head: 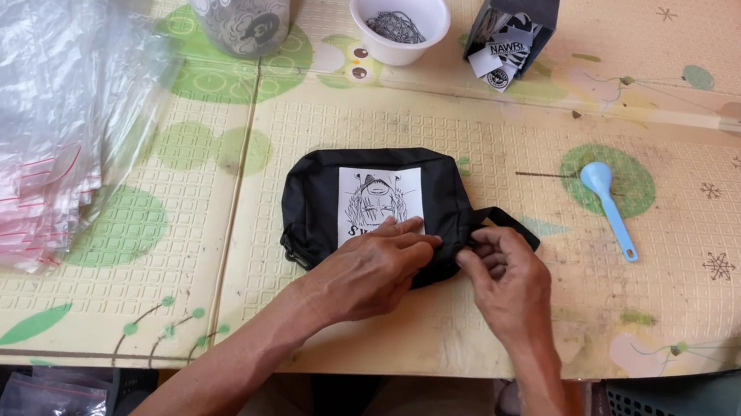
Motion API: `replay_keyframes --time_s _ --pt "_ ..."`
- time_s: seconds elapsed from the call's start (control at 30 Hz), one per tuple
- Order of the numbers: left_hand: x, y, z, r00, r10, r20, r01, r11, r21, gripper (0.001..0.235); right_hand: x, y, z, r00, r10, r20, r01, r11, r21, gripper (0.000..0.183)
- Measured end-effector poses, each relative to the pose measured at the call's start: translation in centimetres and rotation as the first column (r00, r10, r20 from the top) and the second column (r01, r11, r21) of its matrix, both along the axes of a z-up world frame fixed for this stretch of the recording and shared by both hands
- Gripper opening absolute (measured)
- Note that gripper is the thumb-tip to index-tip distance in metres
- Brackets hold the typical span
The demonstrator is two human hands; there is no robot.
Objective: The person wipes the surface of a black bag with a blue plastic spoon. Then, they place a white sticker with a logo onto the bag and press it down. Finally, they attach a metal chain and a small charm to the bag's zipper pull.
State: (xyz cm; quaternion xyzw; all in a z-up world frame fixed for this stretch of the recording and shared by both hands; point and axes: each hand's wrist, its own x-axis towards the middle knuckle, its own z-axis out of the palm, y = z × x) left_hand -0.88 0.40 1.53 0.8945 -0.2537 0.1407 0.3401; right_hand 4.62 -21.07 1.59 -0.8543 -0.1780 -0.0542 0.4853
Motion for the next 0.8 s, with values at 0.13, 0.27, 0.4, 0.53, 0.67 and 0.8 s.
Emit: replay_keyframes --time_s 0.13,0.27,0.4,0.53,0.67,0.8 --pt "0.0 -0.1 -0.4 1.0 -0.002 -0.006 0.002 0.998 0.057 0.02 -1.2 0.1 3.0 0.983 -0.006 0.184 0.01 1.0 -0.02 0.014" --pt "0.4 0.1 -2.0 1.0 0.013 0.0 -0.013 0.996 0.087 0.02 -0.6 1.7 1.3 0.915 0.119 0.385 -0.078 0.99 -0.121 0.006" --pt "1.1 -0.3 -3.1 0.995 0.085 0.05 -0.092 0.985 0.146 0.02 -0.4 2.0 -0.7 0.911 0.074 0.406 -0.005 0.986 -0.168 0.005" --pt "1.2 -0.1 -4.4 0.991 0.095 0.093 -0.106 0.987 0.118 0.017 -0.4 2.3 -1.9 0.885 0.03 0.464 0.02 0.995 -0.102 0.007" --pt "-0.7 1.6 -3.1 0.943 0.233 0.239 -0.293 0.921 0.257 0.022 -1.3 2.6 -1.5 0.869 0.012 0.494 0.029 0.997 -0.075 0.01" --pt "-2.7 3.7 -0.3 0.91 0.345 0.228 -0.401 0.871 0.282 0.035 -2.2 3.3 0.9 0.832 0.015 0.555 0.053 0.993 -0.107 0.016"
